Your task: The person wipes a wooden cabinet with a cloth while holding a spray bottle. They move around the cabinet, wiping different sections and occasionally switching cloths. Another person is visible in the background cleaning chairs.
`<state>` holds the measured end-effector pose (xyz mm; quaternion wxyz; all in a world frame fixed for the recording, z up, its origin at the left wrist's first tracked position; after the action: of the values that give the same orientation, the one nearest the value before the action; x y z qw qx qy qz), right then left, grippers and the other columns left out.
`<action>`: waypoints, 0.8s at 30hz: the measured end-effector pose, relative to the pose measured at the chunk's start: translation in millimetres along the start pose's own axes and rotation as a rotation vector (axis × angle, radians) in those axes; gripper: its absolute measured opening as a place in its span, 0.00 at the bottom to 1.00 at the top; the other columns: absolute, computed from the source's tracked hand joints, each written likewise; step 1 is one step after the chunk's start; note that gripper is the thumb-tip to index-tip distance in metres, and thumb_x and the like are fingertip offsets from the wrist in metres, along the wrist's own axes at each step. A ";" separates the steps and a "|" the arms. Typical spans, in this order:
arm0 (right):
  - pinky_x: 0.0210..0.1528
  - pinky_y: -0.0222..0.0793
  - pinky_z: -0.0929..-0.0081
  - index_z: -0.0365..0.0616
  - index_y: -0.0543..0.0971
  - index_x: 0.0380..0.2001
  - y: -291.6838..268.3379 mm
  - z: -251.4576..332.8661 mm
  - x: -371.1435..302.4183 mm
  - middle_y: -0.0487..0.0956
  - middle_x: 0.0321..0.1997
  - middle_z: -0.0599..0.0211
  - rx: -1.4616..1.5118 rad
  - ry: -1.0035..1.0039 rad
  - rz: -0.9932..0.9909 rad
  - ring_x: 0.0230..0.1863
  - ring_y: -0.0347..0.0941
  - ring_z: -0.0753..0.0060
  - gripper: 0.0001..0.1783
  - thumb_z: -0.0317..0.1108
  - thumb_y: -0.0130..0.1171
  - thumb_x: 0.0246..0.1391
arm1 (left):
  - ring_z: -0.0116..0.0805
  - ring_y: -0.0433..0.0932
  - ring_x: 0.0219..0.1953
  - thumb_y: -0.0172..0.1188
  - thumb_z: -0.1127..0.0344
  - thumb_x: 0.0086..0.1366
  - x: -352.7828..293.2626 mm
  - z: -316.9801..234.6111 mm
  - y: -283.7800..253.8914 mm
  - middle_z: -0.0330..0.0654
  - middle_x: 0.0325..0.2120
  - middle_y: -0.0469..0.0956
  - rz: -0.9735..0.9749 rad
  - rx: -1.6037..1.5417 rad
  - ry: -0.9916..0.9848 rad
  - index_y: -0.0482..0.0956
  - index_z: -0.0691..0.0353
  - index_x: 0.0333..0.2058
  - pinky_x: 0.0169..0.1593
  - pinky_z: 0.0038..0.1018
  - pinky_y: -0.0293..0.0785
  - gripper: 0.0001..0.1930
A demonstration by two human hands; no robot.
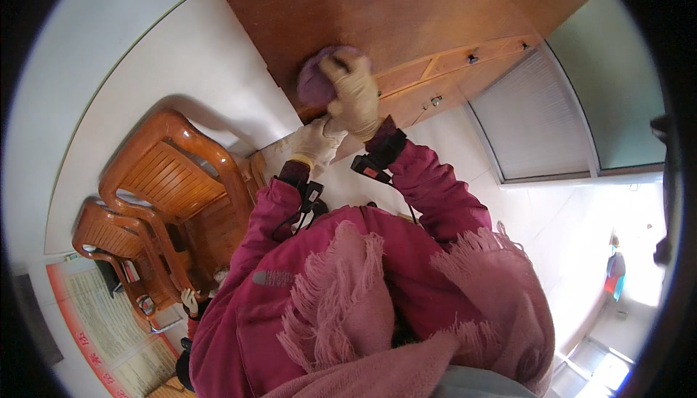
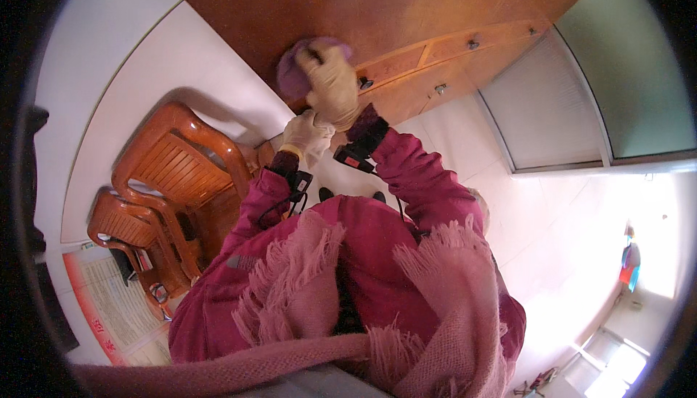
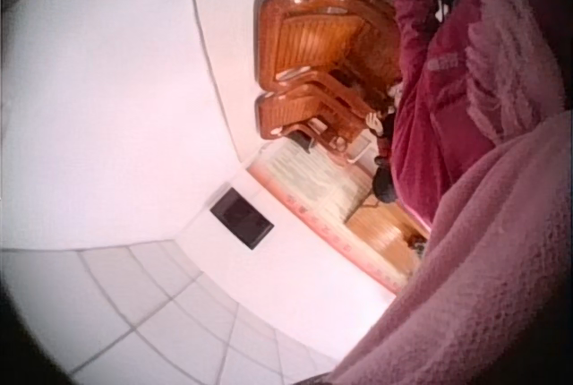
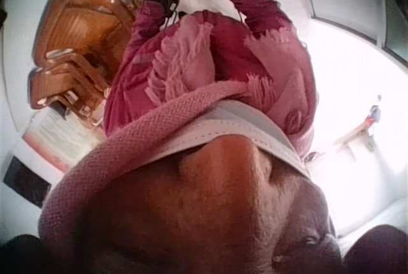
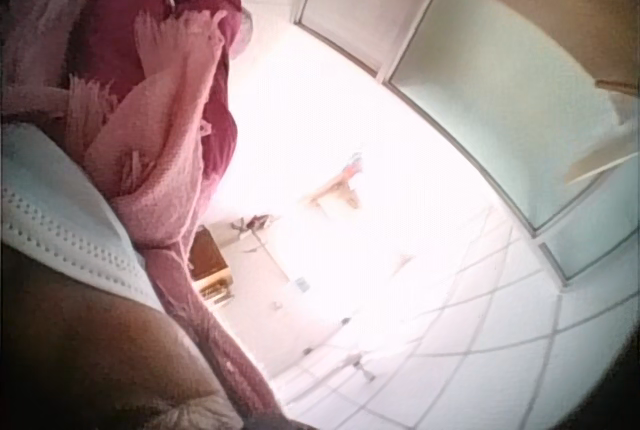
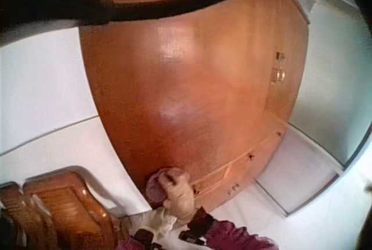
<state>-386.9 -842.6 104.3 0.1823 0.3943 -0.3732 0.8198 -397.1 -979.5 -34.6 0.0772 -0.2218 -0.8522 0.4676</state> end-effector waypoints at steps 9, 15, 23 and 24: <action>0.55 0.74 0.58 0.46 0.80 0.51 -22.5 -89.0 -31.6 0.77 0.54 0.57 0.030 -0.010 0.047 0.55 0.75 0.47 0.31 0.19 0.64 0.37 | 0.59 0.82 0.49 0.69 0.50 0.54 -5.2 -18.6 -13.3 0.55 0.46 0.84 -0.046 -0.011 -0.106 0.81 0.58 0.49 0.53 0.44 0.79 0.26; 0.55 0.74 0.63 0.39 0.81 0.46 -67.6 -209.3 -32.4 0.81 0.47 0.51 -0.012 0.286 -0.464 0.51 0.79 0.53 0.21 0.19 0.66 0.45 | 0.60 0.81 0.49 0.63 0.50 0.60 -5.5 -15.8 -13.3 0.53 0.48 0.83 -0.022 0.033 -0.146 0.80 0.52 0.53 0.54 0.45 0.79 0.24; 0.44 0.77 0.59 0.29 0.83 0.39 -44.7 -244.0 -42.4 0.84 0.36 0.37 -0.156 0.896 -0.536 0.38 0.84 0.49 0.17 0.36 0.65 0.56 | 0.57 0.82 0.46 0.60 0.56 0.63 5.2 10.2 19.3 0.47 0.46 0.84 -0.103 0.166 0.031 0.78 0.49 0.53 0.50 0.46 0.80 0.19; 0.40 0.76 0.56 0.27 0.81 0.36 -36.1 -223.4 -45.2 0.84 0.34 0.37 -0.142 0.731 -0.521 0.34 0.82 0.47 0.16 0.35 0.64 0.57 | 0.57 0.82 0.46 0.61 0.57 0.63 4.9 9.2 19.7 0.48 0.45 0.84 -0.108 0.166 0.071 0.78 0.49 0.54 0.50 0.46 0.80 0.20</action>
<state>-451.4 -650.4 -5.9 0.5287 0.1463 -0.2282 0.8044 -398.6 -975.2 -56.4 0.1508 -0.1847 -0.8180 0.5235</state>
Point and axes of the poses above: each hand's wrist, its own x-axis towards the middle knuckle, its own y-axis out of the palm, z = x × y, the point moved 3 cm from there along x, towards the middle knuckle
